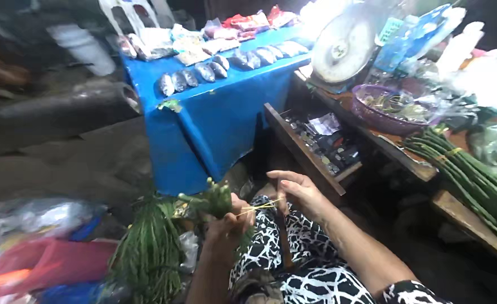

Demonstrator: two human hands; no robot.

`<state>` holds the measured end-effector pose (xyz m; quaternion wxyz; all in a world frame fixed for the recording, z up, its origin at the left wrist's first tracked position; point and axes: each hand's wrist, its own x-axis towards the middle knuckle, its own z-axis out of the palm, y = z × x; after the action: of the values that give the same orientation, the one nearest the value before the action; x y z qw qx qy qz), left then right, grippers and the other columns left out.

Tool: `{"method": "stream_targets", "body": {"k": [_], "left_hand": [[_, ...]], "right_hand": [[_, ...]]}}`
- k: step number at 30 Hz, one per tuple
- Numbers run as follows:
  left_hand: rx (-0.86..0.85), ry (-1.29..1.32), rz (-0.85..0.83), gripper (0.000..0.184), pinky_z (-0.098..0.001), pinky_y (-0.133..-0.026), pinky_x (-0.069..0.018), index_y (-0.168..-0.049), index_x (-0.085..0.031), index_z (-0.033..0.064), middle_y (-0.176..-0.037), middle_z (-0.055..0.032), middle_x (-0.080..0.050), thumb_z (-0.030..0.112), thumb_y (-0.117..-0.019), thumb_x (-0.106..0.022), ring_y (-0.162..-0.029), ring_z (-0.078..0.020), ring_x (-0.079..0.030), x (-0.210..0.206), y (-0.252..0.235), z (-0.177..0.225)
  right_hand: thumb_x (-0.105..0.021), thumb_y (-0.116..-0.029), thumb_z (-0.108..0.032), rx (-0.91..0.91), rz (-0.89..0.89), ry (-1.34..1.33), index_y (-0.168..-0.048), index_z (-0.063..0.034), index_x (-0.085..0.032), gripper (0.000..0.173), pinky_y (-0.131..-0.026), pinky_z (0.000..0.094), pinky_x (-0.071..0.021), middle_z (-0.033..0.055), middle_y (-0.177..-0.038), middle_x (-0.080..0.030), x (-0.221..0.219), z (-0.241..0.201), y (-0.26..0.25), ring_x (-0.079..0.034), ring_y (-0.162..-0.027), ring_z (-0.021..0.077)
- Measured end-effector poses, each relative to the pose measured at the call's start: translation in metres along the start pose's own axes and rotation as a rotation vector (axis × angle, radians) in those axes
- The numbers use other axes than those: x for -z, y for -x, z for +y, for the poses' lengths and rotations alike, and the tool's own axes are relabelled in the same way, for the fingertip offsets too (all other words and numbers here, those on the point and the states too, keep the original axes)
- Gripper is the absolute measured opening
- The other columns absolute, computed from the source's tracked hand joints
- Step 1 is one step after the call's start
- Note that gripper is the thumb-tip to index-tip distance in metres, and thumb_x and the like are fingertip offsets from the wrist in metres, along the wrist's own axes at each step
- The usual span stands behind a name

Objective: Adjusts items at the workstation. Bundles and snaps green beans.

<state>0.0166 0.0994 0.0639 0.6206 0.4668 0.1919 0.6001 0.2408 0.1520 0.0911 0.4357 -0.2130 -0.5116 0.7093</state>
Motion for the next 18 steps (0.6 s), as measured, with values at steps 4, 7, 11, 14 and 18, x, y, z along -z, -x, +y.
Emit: {"method": "stream_targets", "body": {"k": [4,7,11,14,18], "left_hand": [[0.122,-0.434,0.348,0.022,-0.0195,-0.070,-0.0574,-0.106,-0.062,0.0101,-0.085,0.0050,-0.068,0.006,-0.0864,-0.072,-0.075,-0.0020,-0.066,-0.042,0.004,0.014],[0.113,-1.147,0.116,0.026,-0.0233,-0.073,-0.0593,-0.100,-0.071,0.0058,-0.086,0.0062,-0.071,0.029,-0.0890,-0.072,-0.078,-0.0002,-0.067,-0.031,-0.007,0.012],[0.281,-1.452,-0.084,0.030,-0.0615,-0.074,-0.0548,-0.095,-0.074,0.0019,-0.083,-0.0162,-0.071,0.031,-0.0925,-0.068,-0.080,-0.0339,-0.070,-0.026,-0.003,-0.003],[0.337,-1.370,-0.002,0.035,-0.0527,-0.083,-0.0557,-0.110,-0.072,0.0046,-0.096,-0.0127,-0.072,0.032,-0.0878,-0.074,-0.090,-0.0242,-0.069,-0.016,0.003,-0.005],[0.086,-1.168,0.235,0.042,-0.0267,-0.080,-0.0576,-0.122,-0.055,-0.0090,-0.098,-0.0027,-0.066,0.014,-0.0888,-0.066,-0.086,-0.0021,-0.064,-0.025,-0.010,0.011]], "right_hand": [[-0.049,-0.1045,-0.044,0.000,-0.072,-0.388,-0.161,-0.0174,-0.017,0.070,-0.086,0.0361,-0.0591,0.0128,-0.114,-0.072,-0.018,-0.015,0.001,-0.073,-0.092,0.0206],[-0.061,-0.0961,-0.053,0.003,-0.120,-0.280,-0.160,-0.0165,0.013,0.105,-0.083,0.0362,-0.0614,0.0151,-0.127,-0.066,-0.022,-0.027,0.006,-0.073,-0.093,0.0204],[-0.066,-0.0937,-0.014,0.040,-0.238,0.180,-0.162,-0.0005,0.004,0.099,-0.089,0.0359,-0.0598,0.0247,-0.130,-0.063,-0.036,-0.044,0.026,-0.071,-0.104,0.0217],[-0.075,-0.0888,-0.011,0.296,-0.404,0.449,-0.156,0.0102,-0.030,0.084,-0.093,0.0402,-0.0565,0.0291,-0.126,-0.064,-0.047,-0.025,0.032,-0.069,-0.105,0.0294],[-0.079,-0.0801,0.000,0.716,-0.030,0.711,-0.130,0.0118,-0.062,0.054,-0.104,0.0460,-0.0529,0.0261,-0.126,-0.068,-0.051,0.014,0.016,-0.068,-0.116,0.0330]]}}
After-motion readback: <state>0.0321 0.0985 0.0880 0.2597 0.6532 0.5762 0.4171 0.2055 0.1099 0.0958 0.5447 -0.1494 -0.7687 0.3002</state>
